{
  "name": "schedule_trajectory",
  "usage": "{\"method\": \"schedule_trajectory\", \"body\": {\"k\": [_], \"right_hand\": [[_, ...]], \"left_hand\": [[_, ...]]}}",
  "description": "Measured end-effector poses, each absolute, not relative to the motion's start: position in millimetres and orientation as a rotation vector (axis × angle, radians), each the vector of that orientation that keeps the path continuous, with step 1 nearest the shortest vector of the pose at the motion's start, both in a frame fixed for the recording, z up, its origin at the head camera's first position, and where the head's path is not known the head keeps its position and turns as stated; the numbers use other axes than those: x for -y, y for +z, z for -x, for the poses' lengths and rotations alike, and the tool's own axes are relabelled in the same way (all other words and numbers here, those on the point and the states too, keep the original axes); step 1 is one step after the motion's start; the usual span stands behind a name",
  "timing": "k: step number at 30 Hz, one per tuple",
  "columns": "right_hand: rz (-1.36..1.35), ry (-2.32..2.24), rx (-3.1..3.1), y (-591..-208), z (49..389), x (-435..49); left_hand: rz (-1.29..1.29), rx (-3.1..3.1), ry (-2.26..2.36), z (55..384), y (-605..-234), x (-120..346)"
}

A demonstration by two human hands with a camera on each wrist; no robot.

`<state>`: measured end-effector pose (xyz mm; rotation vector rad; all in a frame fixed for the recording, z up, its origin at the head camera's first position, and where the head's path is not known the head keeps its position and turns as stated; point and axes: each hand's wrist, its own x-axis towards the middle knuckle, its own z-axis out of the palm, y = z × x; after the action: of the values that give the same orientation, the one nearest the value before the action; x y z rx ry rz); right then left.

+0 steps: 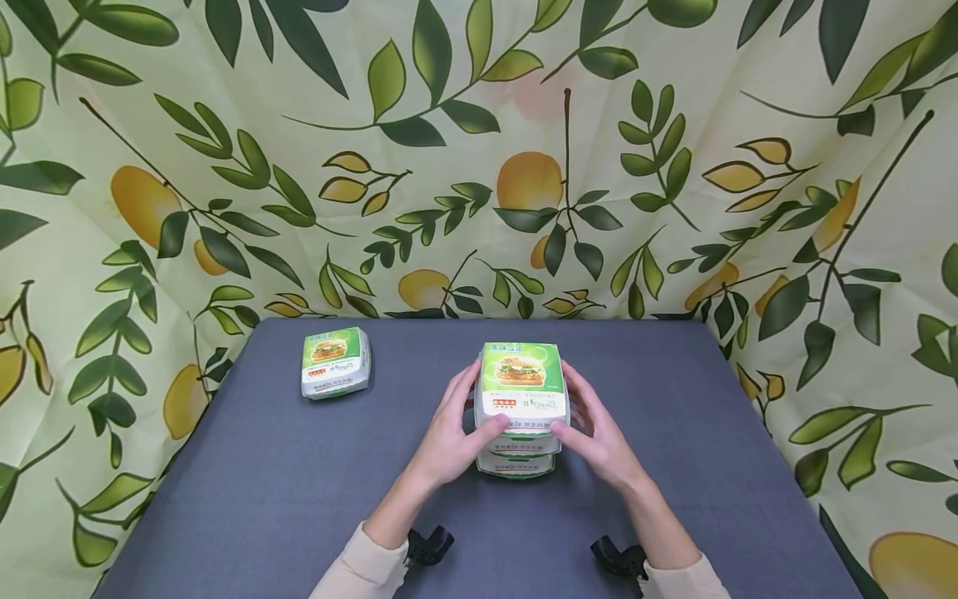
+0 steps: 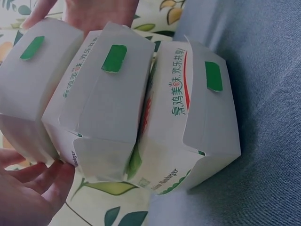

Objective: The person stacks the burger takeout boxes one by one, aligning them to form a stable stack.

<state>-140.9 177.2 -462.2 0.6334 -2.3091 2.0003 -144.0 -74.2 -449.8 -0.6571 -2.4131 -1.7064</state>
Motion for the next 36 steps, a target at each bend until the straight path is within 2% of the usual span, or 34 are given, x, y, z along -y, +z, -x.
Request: {"method": "schedule_trajectory", "body": {"k": [36], "right_hand": [[-0.578, 1.928, 2.347, -462.5, 138.6, -174.1]], "left_hand": [[0.596, 2.407, -1.762, 143.1, -445.2, 71.4]]}}
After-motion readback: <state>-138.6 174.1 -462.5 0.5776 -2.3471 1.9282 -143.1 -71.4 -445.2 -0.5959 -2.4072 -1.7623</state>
